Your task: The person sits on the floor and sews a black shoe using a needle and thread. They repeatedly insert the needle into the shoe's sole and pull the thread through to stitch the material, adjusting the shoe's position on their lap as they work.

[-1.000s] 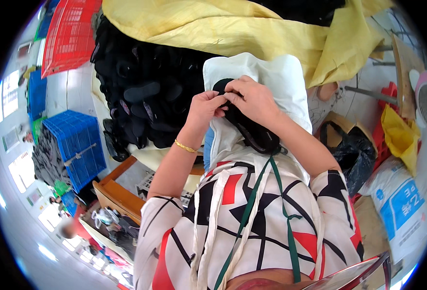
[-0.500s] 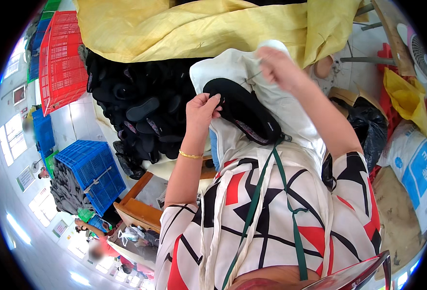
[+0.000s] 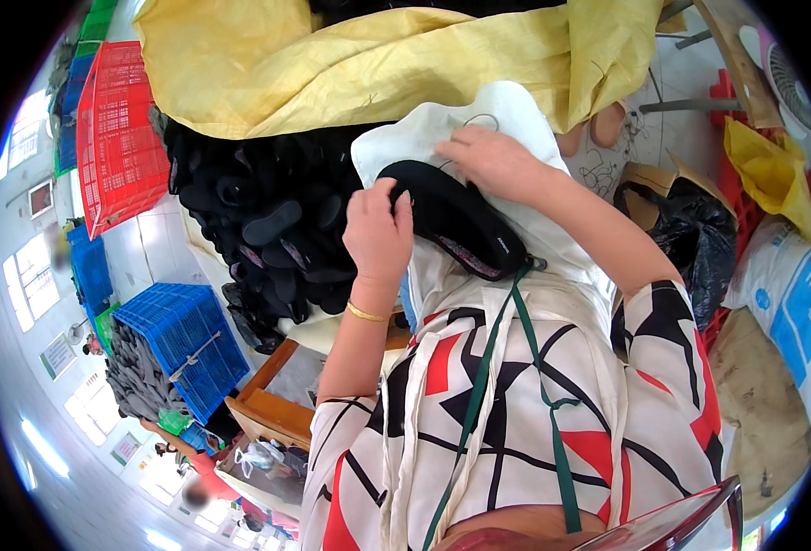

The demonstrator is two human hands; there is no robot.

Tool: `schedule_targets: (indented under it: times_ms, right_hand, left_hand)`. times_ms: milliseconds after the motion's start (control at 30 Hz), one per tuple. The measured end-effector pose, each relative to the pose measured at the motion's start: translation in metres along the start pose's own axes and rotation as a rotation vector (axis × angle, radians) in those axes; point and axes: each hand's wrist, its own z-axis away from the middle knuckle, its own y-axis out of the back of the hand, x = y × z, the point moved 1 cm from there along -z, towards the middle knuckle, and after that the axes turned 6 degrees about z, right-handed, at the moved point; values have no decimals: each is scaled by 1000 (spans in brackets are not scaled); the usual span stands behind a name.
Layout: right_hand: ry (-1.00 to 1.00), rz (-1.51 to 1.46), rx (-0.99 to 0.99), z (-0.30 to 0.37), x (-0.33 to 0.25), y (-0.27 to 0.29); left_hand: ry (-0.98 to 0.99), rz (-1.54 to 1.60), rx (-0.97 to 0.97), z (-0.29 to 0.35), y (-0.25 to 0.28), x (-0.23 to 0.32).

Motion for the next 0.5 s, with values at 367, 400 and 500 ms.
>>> schedule_targets:
  times_ms: [367, 400, 500]
  right_hand:
    - [-561, -1190, 234, -43, -36, -25]
    - [-617, -1461, 245, -46, -43, -31]
    - [-794, -1880, 215, -50, -60, -31]
  left_hand:
    - [128, -13, -124, 13, -13, 6]
    - [129, -10, -120, 12, -15, 5]
    - [114, 33, -126, 11, -16, -2]
